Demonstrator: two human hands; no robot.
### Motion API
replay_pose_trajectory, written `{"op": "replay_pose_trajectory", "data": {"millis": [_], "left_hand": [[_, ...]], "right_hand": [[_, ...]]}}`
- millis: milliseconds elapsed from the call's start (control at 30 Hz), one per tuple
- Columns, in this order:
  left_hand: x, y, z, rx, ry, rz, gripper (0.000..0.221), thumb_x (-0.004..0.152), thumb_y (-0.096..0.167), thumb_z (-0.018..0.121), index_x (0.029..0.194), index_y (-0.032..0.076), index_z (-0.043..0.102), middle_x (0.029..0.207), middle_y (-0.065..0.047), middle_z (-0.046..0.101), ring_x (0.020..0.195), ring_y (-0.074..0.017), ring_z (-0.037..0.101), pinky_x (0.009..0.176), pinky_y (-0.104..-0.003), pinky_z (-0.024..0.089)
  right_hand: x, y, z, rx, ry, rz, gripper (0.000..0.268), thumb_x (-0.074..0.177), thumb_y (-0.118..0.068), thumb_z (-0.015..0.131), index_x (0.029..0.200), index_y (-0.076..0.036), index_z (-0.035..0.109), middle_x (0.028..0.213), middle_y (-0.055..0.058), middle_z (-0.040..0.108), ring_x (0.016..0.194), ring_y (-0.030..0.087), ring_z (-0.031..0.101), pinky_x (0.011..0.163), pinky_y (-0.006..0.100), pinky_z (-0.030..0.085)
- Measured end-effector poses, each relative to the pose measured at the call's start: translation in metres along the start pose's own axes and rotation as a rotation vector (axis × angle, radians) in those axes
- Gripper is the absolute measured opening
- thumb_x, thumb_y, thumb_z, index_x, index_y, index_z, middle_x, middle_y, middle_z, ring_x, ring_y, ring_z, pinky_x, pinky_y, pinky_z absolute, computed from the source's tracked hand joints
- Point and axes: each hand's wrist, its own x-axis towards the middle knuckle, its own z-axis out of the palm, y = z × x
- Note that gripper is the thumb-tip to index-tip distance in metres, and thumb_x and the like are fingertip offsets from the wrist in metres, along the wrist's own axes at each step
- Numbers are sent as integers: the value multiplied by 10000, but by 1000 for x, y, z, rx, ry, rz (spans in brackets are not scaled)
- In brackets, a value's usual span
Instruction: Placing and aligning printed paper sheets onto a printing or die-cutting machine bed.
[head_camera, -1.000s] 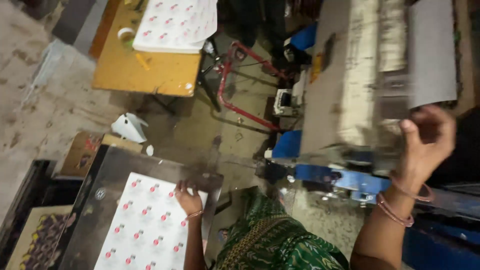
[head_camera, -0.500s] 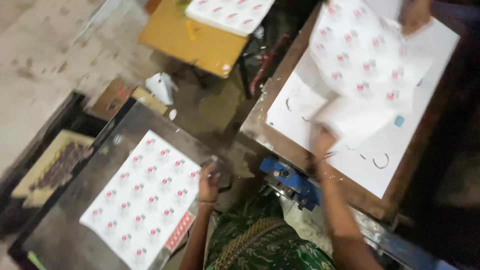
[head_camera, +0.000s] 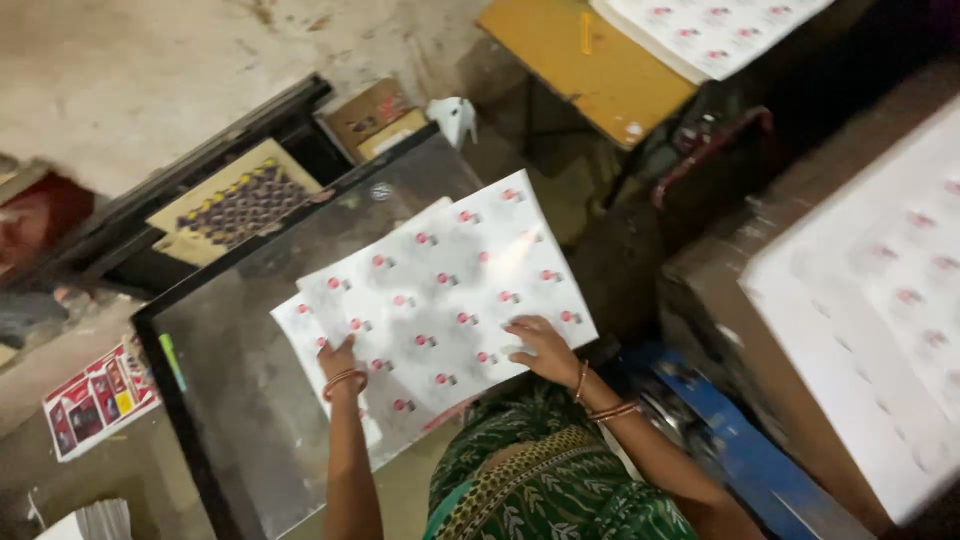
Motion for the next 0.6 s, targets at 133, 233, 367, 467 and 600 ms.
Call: {"op": "replay_pose_trajectory", "data": {"millis": [133,233,367,467,600], "left_hand": [[46,-47,-83,166,30,-165,349,910,164,691,1192,-41,683,1069,-196,727,887,-331,639,804,-444,506],[90,-69,-107,494,-26,-105,351,991,212,673,1253,-21,679,1125,-295,740,952,-432,695,850,-506,530],[139,-35,-94,690,138,-34,608,868,284,762,1404,112,535,1326,-255,613,1182,-447,611,952,-517,508],[178,-15,-73,821,-39,-22,658,886,234,709,1502,233,478,1345,-256,553,1157,-452,612,942,-521,514],[215,-41,-54,931,-252,110,428,955,131,551,1354,254,643,1354,-210,616,1173,-412,653,954,-493,552]], "right_hand": [[20,17,54,-168,-151,67,691,759,-211,848,1381,-74,578,1477,198,504,1374,380,410,1098,471,380],[34,-1,62,-169,-155,155,871,660,-187,849,1446,-77,490,1443,168,540,1357,355,463,1110,452,402],[53,-11,47,-389,-166,373,817,708,-162,751,1478,-106,483,1351,186,612,1267,334,588,1105,405,475],[49,30,63,-602,-171,510,888,696,-110,731,1532,-87,435,1368,220,603,1212,397,611,1049,447,506],[55,37,64,-621,-37,613,952,663,-113,806,1510,-17,381,1315,234,586,1175,433,591,968,480,518]]}}
